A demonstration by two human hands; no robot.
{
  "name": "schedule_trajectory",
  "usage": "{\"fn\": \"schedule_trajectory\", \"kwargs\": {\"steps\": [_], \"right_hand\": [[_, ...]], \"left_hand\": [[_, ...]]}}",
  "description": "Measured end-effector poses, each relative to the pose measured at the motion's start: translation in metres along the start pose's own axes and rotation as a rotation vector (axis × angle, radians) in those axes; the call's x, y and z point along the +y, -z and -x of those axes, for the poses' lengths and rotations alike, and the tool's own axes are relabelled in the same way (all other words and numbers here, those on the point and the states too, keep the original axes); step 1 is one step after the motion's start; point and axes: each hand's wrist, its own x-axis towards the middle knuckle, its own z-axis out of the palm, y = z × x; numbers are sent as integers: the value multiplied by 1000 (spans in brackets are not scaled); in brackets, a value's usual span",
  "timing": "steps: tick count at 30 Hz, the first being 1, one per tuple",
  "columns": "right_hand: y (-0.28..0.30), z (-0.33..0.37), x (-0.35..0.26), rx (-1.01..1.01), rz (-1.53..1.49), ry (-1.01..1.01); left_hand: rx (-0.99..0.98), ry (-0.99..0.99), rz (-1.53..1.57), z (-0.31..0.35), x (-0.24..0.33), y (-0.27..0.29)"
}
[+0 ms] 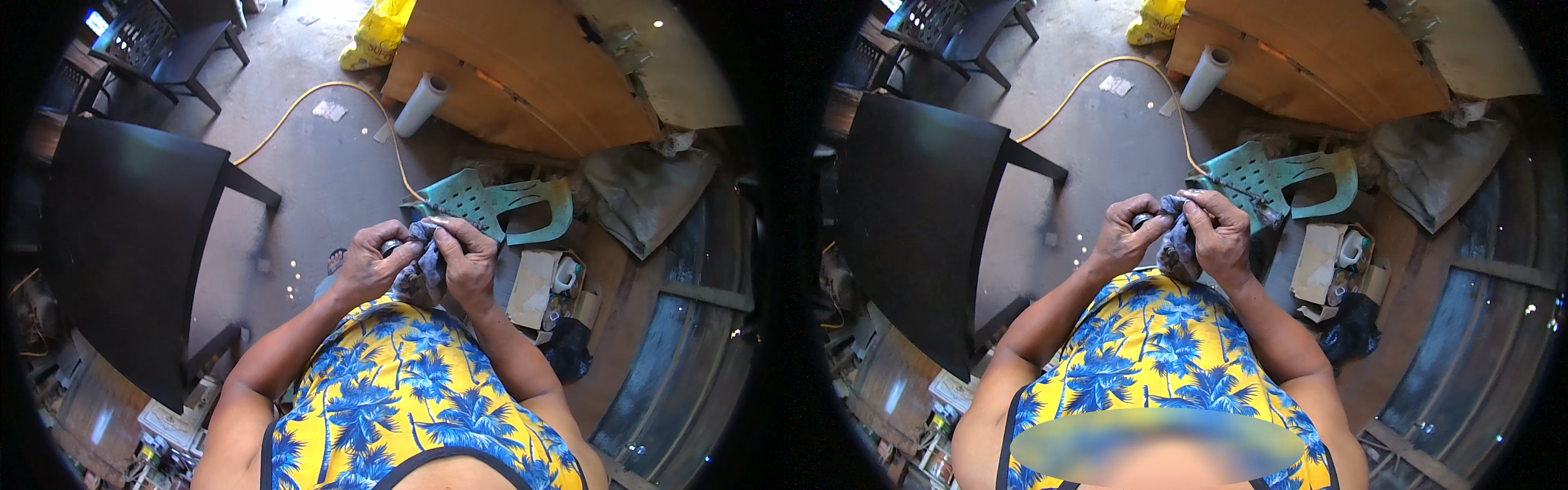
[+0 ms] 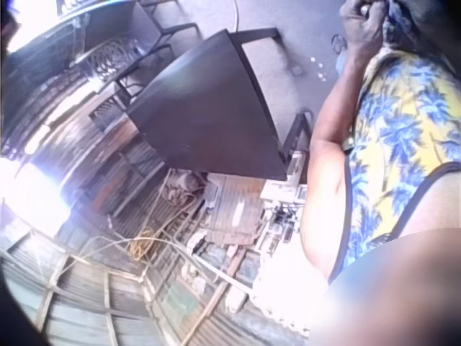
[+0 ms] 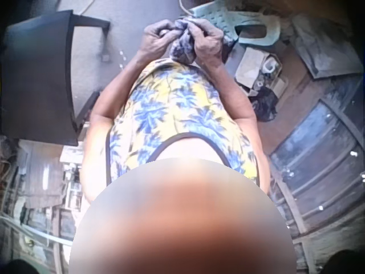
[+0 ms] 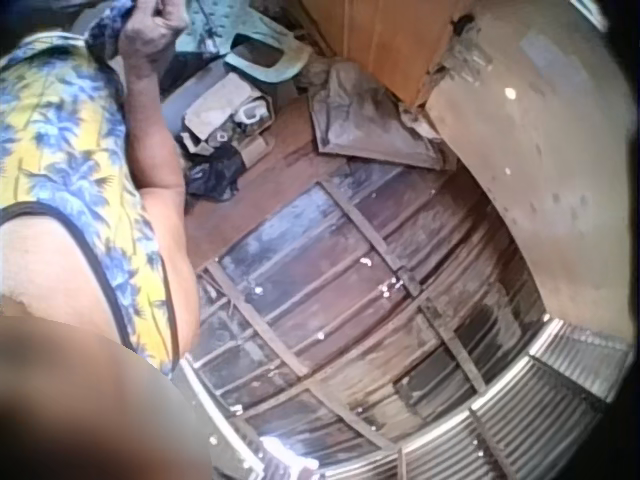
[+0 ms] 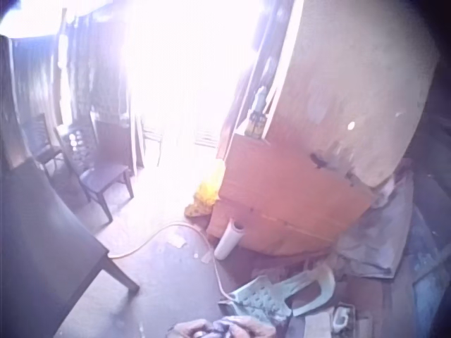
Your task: The person cleans a spray gun nozzle with a cloth, then uses the spray gun to apply a dark finish to a wooden chair. The person moves around the chair to cover different surfaces.
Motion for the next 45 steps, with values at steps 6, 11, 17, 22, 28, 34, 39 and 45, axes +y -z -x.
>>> {"fn": "schedule_trajectory", "kwargs": {"steps": [6,11,17,22,28,34,39,45], "right_hand": [[-16,-25,-19,-7,190,23],[-36,-46,-24,-86,-342,-236],[-31,-65,-27,-137,-799,-538],[3,-81,-21,-273,-179,-17],[37,-115,-6,-311,-91,79],[71,-138,16,-362,-290,-116],[76,-150,25,-213,-795,-359],[46,-168,22,-29,-1057,-366]], "left_hand": [[-111,91,150,-16,36,55],[-21,166,265,-37,58,87],[-17,-121,-206,-46,54,60],[-68,47,-188,-69,59,51],[-176,126,-240,-104,89,37],[-218,49,-495,-132,105,22],[-299,65,-434,-156,95,27],[-285,93,-296,-187,74,53]]}}
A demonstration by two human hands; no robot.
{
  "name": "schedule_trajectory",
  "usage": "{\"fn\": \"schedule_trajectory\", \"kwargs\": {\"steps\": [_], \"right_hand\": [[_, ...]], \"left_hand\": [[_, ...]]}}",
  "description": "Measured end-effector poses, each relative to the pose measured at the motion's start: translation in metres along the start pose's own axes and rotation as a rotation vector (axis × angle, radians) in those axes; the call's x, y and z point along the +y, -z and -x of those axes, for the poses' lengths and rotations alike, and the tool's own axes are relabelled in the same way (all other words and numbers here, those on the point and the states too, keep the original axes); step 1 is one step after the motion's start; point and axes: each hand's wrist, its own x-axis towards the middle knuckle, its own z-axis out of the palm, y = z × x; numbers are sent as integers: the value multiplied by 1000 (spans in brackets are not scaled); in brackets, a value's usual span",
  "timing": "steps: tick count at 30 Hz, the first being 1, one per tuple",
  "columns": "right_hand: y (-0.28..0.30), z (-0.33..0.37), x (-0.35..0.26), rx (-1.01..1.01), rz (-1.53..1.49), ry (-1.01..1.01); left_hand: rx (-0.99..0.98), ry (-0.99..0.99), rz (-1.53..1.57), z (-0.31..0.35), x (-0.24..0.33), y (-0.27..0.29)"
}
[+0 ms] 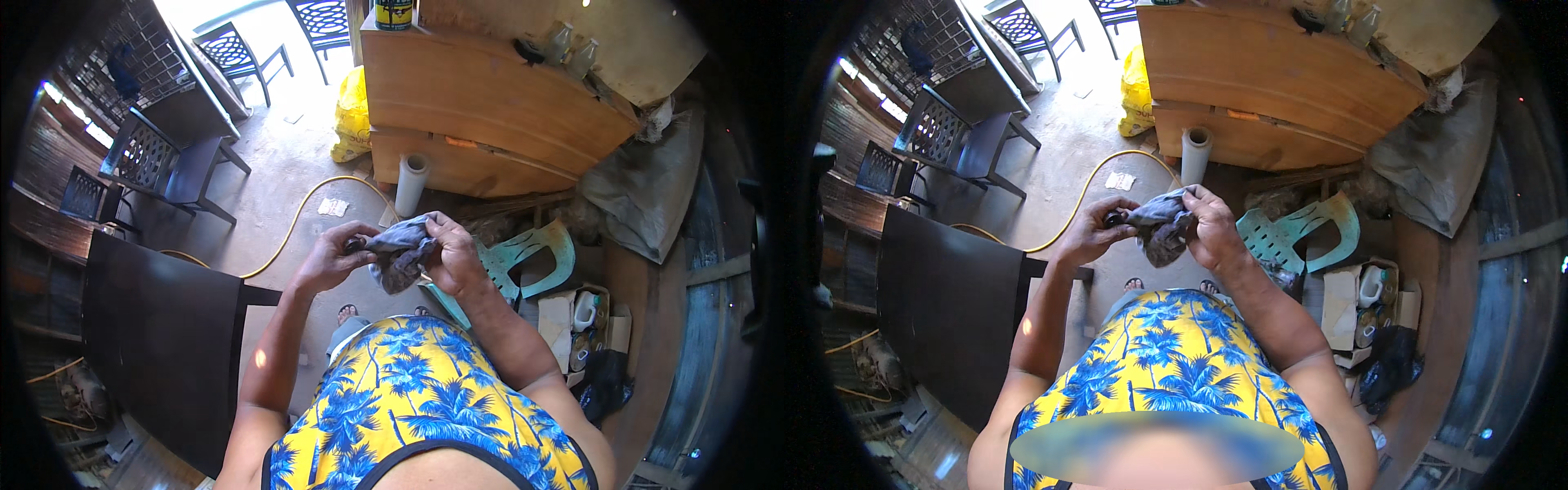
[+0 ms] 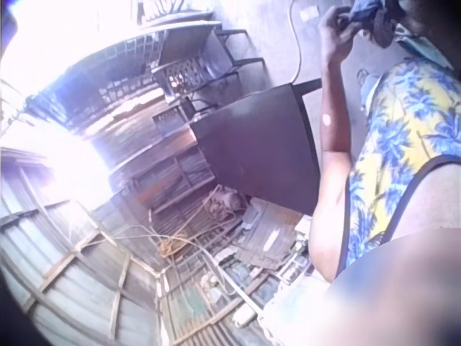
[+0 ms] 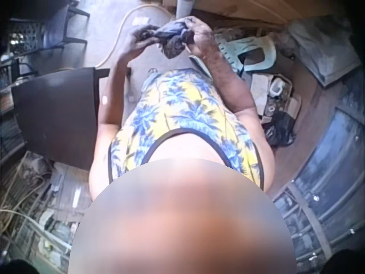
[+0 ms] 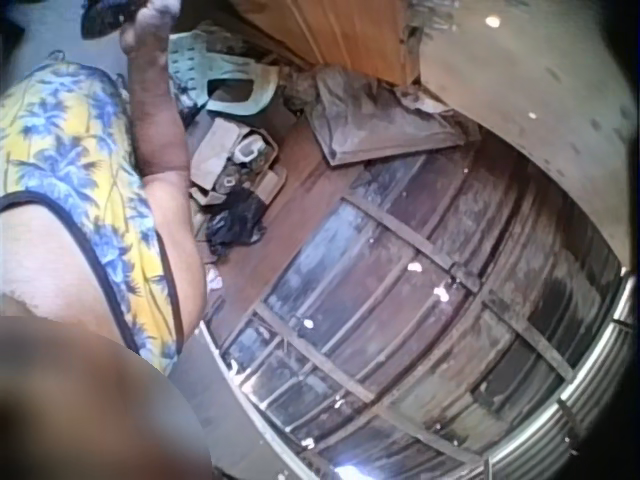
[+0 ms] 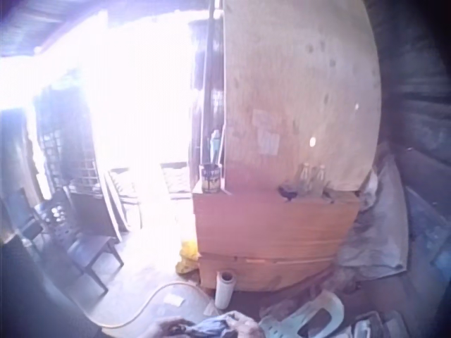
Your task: The person cleans a spray gun nozzle with a cloth, then uses the spray gun to apply a dark finish to a wooden chair. The person moves around the chair to cover different surfaces.
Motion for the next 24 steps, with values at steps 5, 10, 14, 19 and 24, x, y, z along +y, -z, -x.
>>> {"fn": "schedule_trajectory", "kwargs": {"steps": [5,10,14,19,24], "right_hand": [[-26,-13,17,50,97,151],[-42,-25,33,31,114,191],[-42,-23,29,0,301,292],[-51,-9,4,-262,783,326],[-56,2,-6,-126,1450,742]], "left_hand": [[223,-48,-142,7,7,14],[134,-220,-190,-7,1,21],[78,-106,71,-7,-3,38],[-158,-42,97,-18,-2,28],[439,-223,-175,-27,2,6]]}}
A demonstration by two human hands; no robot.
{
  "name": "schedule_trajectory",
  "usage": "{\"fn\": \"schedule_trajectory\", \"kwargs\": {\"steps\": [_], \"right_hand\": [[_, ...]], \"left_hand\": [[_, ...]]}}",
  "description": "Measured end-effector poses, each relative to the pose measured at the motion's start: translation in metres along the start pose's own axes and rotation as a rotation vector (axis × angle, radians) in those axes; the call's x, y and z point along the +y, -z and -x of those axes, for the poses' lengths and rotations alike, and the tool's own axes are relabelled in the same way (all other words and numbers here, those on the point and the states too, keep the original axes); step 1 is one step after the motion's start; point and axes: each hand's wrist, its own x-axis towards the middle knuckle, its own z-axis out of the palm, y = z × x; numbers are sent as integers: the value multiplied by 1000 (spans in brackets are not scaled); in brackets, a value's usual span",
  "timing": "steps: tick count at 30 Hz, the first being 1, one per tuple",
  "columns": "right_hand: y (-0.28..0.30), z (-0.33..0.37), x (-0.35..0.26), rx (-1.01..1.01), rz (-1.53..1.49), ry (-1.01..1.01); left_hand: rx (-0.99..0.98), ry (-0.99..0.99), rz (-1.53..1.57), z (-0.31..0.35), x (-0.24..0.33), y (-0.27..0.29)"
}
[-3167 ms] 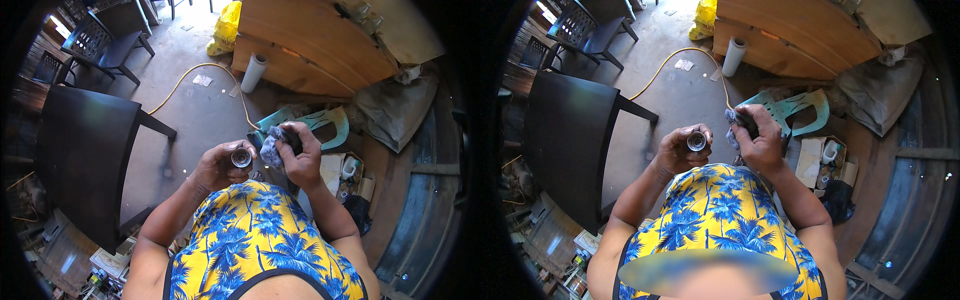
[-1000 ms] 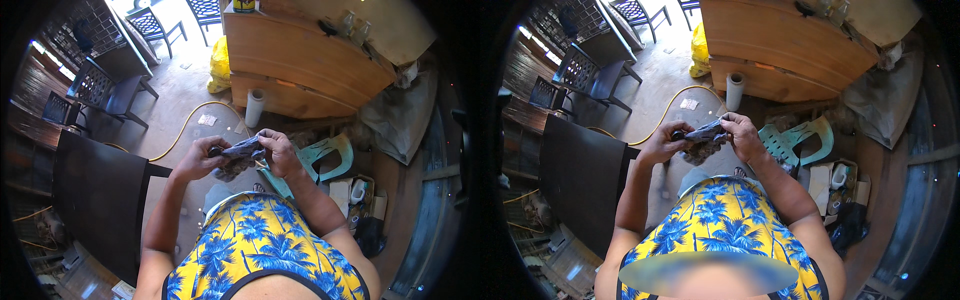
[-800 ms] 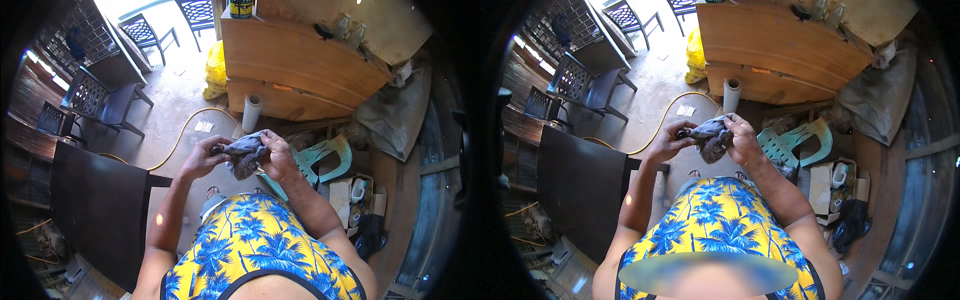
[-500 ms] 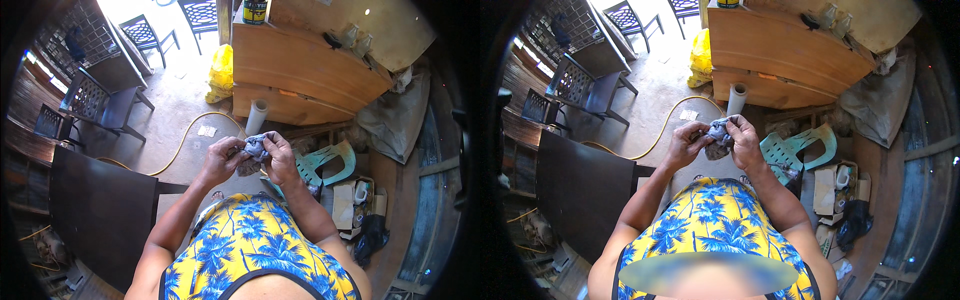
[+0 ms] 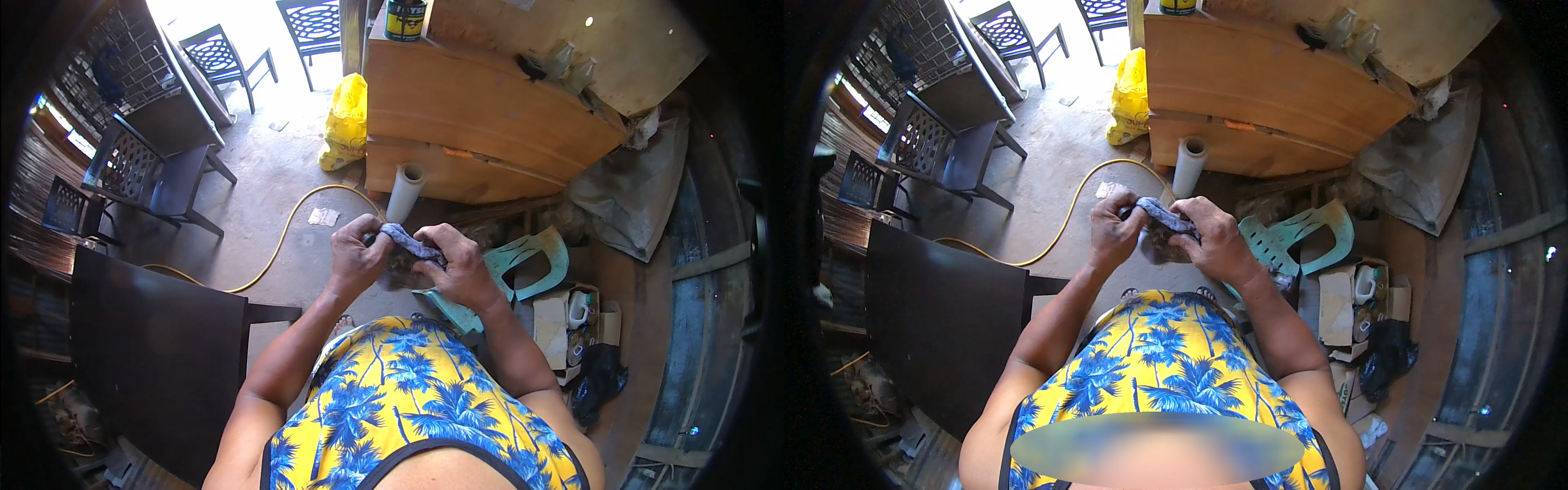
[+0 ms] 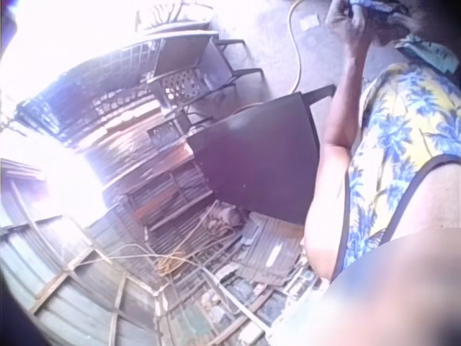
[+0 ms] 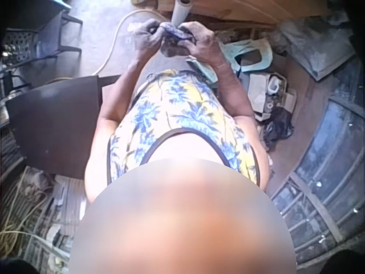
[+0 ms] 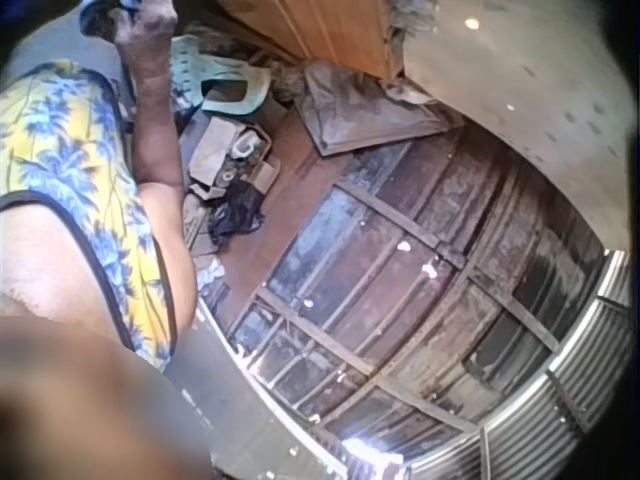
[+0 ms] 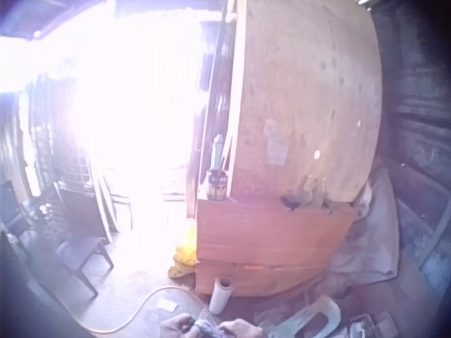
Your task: The person cleans a spray gun nozzle with a cloth, then uses the spray gun to apply a dark finish to a wooden chair. The person moves around the chair to cover different surfaces.
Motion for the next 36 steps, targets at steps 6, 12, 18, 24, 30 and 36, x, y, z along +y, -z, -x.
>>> {"fn": "schedule_trajectory", "kwargs": {"steps": [6,12,18,24,30,36], "right_hand": [[-6,10,17,353,-79,-224],[-16,16,34,306,-834,-403],[-8,24,27,92,-907,-398],[-28,24,21,177,-297,-60],[-28,29,31,326,-786,-354],[-7,29,6,155,-345,-316]], "left_hand": [[-446,-21,294,26,14,-12],[-241,145,514,32,3,-44],[-82,238,443,22,-4,-48],[-161,440,787,25,24,-46],[-394,807,1296,34,17,-14],[-268,803,1296,55,-13,-5]]}}
